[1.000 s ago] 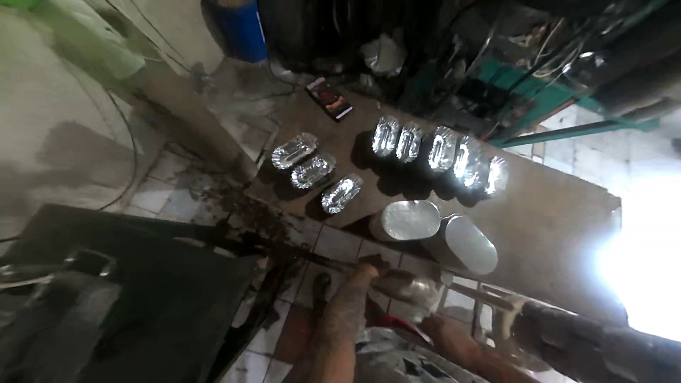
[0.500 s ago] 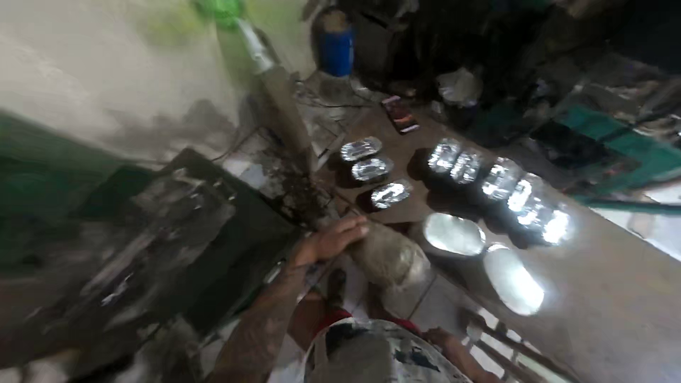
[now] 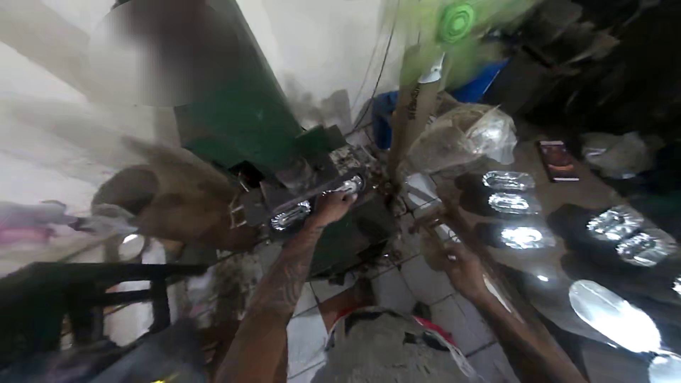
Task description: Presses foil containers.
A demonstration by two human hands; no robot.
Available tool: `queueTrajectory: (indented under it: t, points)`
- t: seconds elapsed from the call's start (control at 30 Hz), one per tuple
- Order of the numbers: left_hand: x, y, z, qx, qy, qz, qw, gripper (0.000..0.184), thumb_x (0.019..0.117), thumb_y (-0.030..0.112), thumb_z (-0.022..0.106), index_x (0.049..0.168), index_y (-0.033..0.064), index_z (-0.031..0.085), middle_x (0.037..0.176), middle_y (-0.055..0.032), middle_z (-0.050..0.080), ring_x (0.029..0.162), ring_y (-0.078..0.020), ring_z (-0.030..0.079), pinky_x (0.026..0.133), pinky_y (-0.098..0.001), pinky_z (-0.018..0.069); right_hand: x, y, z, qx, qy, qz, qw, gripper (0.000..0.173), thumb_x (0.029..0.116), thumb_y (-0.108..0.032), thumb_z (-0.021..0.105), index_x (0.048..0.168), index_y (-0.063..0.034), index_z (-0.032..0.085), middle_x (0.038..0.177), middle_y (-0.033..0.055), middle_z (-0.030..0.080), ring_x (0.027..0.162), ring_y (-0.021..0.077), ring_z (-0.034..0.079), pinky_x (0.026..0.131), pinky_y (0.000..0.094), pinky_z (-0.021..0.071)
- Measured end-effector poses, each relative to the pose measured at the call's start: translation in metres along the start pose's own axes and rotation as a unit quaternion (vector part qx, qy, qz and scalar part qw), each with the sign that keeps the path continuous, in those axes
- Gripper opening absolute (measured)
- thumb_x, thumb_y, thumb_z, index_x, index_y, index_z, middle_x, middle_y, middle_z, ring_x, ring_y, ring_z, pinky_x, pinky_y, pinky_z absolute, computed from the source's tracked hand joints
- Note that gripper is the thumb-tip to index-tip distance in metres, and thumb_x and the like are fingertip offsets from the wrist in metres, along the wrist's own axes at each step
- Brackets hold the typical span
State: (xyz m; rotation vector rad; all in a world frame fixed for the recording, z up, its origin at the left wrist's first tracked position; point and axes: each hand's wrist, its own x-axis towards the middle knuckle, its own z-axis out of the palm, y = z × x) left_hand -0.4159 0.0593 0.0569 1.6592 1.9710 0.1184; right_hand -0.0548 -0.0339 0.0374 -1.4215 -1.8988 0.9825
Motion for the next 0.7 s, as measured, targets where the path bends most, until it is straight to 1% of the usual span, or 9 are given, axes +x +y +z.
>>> queueTrajectory:
  t: [0.07, 0.13, 0.27, 0.33, 0.4, 0.47, 0.5, 0.57, 0.7]
  points:
    - [-0.038, -0.010, -0.024, -0.019, -0.043, 0.048, 0.998, 0.054, 0.1087, 0.047, 0.043, 0.108, 0.0004, 0.070, 0.098, -0.0232, 0.069, 0.096, -0.0397, 0.068, 0.089, -0.0640, 0.0514, 0.043, -0.029, 0.022, -0.068, -0.001, -0.110, 0.992, 0.023, 0.0943, -0.003, 0.061, 0.113, 0.0044, 0.072, 0.107, 0.0219, 0.072, 0.101, 0.0335, 0.070, 0.091, 0.0484, 0.0580]
    - [-0.070, -0.030, -0.040, 0.024, -0.130, 0.112, 0.985, 0.053, 0.1102, 0.042, 0.041, 0.099, -0.0011, 0.069, 0.089, -0.0200, 0.066, 0.087, -0.0349, 0.066, 0.083, -0.0578, 0.0529, 0.082, -0.052, 0.052, -0.160, -0.030, -0.250, 0.954, 0.020, 0.0950, -0.003, 0.062, 0.110, -0.0020, 0.076, 0.108, 0.0181, 0.075, 0.103, 0.0358, 0.072, 0.088, 0.0527, 0.0599]
    - [-0.075, -0.106, -0.040, 0.160, -0.189, 0.140, 0.959, 0.051, 0.1111, 0.040, 0.038, 0.119, 0.0010, 0.070, 0.123, -0.0209, 0.066, 0.120, -0.0379, 0.062, 0.108, -0.0585, 0.0424, 0.163, -0.072, 0.115, -0.284, -0.196, -0.439, 0.829, 0.025, 0.0947, 0.001, 0.062, 0.114, -0.0081, 0.074, 0.120, 0.0082, 0.072, 0.116, 0.0290, 0.067, 0.096, 0.0532, 0.0553]
    - [-0.090, -0.101, -0.052, 0.182, -0.203, 0.130, 0.953, 0.051, 0.1126, 0.037, 0.034, 0.126, -0.0020, 0.064, 0.128, -0.0237, 0.063, 0.124, -0.0396, 0.060, 0.107, -0.0557, 0.0449, 0.194, -0.089, 0.146, -0.337, -0.256, -0.411, 0.808, 0.025, 0.0973, 0.000, 0.058, 0.118, -0.0056, 0.071, 0.127, 0.0101, 0.068, 0.125, 0.0306, 0.062, 0.102, 0.0556, 0.0511]
    - [-0.127, -0.077, -0.062, 0.155, -0.222, 0.148, 0.951, 0.038, 0.1105, 0.023, 0.044, 0.131, -0.0032, 0.063, 0.132, -0.0253, 0.062, 0.129, -0.0398, 0.057, 0.112, -0.0523, 0.0424, 0.188, -0.121, 0.176, -0.333, -0.322, -0.301, 0.834, 0.032, 0.1019, -0.005, 0.053, 0.132, -0.0042, 0.064, 0.143, 0.0121, 0.059, 0.138, 0.0336, 0.052, 0.111, 0.0611, 0.0412]
    - [-0.172, -0.051, -0.065, 0.029, -0.219, 0.192, 0.956, 0.026, 0.1008, 0.012, 0.060, 0.120, -0.0049, 0.068, 0.119, -0.0244, 0.067, 0.115, -0.0362, 0.064, 0.103, -0.0491, 0.0490, 0.167, -0.161, 0.207, -0.289, -0.380, -0.219, 0.851, 0.041, 0.1053, -0.011, 0.051, 0.146, -0.0054, 0.054, 0.157, 0.0131, 0.046, 0.145, 0.0385, 0.042, 0.118, 0.0703, 0.0238]
    - [-0.190, -0.040, -0.059, -0.031, -0.209, 0.249, 0.945, 0.025, 0.1016, 0.015, 0.060, 0.116, -0.0025, 0.071, 0.111, -0.0211, 0.071, 0.106, -0.0322, 0.069, 0.097, -0.0472, 0.0542, 0.156, -0.178, 0.226, -0.273, -0.394, -0.222, 0.849, 0.038, 0.1040, -0.009, 0.053, 0.142, -0.0031, 0.057, 0.155, 0.0149, 0.048, 0.142, 0.0402, 0.045, 0.117, 0.0729, 0.0230]
    - [-0.213, -0.020, -0.041, -0.111, -0.209, 0.324, 0.916, 0.024, 0.1026, 0.015, 0.059, 0.116, -0.0019, 0.071, 0.104, -0.0183, 0.073, 0.095, -0.0293, 0.073, 0.088, -0.0467, 0.0586, 0.142, -0.212, 0.250, -0.293, -0.428, -0.265, 0.813, 0.030, 0.1019, -0.004, 0.056, 0.130, 0.0046, 0.062, 0.147, 0.0222, 0.052, 0.134, 0.0440, 0.051, 0.105, 0.0737, 0.0383]
    - [-0.229, 0.003, -0.025, -0.188, -0.247, 0.248, 0.918, 0.045, 0.0996, 0.013, 0.060, 0.141, -0.0039, 0.052, 0.132, -0.0223, 0.062, 0.122, -0.0298, 0.062, 0.107, -0.0443, 0.0483, 0.157, -0.191, 0.259, -0.298, -0.440, -0.340, 0.775, 0.028, 0.0977, -0.010, 0.063, 0.122, 0.0030, 0.067, 0.136, 0.0204, 0.061, 0.127, 0.0409, 0.056, 0.102, 0.0646, 0.0459]
